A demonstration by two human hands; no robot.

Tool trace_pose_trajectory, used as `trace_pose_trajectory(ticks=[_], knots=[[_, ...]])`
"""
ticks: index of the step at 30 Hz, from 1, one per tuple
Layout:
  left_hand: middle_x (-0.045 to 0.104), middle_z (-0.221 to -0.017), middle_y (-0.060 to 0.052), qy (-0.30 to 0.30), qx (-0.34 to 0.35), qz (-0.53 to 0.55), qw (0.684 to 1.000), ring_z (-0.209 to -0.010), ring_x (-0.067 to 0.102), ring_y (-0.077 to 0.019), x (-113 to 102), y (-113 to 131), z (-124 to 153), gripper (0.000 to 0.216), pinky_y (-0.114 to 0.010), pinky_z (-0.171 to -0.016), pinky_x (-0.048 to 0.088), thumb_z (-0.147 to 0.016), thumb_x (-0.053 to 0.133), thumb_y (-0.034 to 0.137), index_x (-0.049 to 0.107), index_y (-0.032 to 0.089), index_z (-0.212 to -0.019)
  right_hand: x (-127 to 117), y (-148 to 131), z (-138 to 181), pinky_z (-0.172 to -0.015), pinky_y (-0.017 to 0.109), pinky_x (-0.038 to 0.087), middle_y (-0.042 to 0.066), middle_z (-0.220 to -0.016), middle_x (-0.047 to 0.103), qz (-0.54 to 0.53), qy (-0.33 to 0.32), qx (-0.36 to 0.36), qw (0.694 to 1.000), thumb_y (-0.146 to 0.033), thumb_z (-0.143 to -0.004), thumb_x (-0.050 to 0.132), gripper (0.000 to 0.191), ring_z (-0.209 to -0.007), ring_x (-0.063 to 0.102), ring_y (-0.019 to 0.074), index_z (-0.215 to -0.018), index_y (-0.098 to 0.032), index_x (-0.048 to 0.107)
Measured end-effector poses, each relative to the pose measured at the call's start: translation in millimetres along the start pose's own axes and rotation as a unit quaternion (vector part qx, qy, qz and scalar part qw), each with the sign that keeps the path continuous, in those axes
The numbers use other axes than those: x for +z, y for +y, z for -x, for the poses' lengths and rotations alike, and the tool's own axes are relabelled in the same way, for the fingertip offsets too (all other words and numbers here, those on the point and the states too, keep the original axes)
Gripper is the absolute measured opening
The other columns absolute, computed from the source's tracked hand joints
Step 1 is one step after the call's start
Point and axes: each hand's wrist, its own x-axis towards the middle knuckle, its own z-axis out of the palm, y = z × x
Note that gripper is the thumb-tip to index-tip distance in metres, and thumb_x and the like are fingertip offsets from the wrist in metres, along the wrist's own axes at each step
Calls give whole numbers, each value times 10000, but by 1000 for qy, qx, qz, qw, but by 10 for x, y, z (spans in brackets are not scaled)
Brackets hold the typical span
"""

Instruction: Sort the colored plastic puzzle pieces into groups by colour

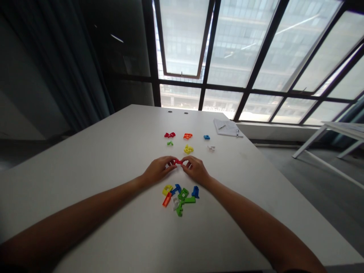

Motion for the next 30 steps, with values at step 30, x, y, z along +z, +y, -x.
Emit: trace_pose_trajectory(ticks=[30], knots=[[772, -1025, -53, 60, -222, -86, 969, -914, 698, -229, -512, -1221, -949, 283, -300, -796, 496, -838, 748, 396, 725, 204, -1046, 110, 103, -53, -707, 276, 506, 27, -1021, 745, 51, -65, 56, 995, -136, -893, 614, 225, -677, 626, 126, -1089, -226, 680]])
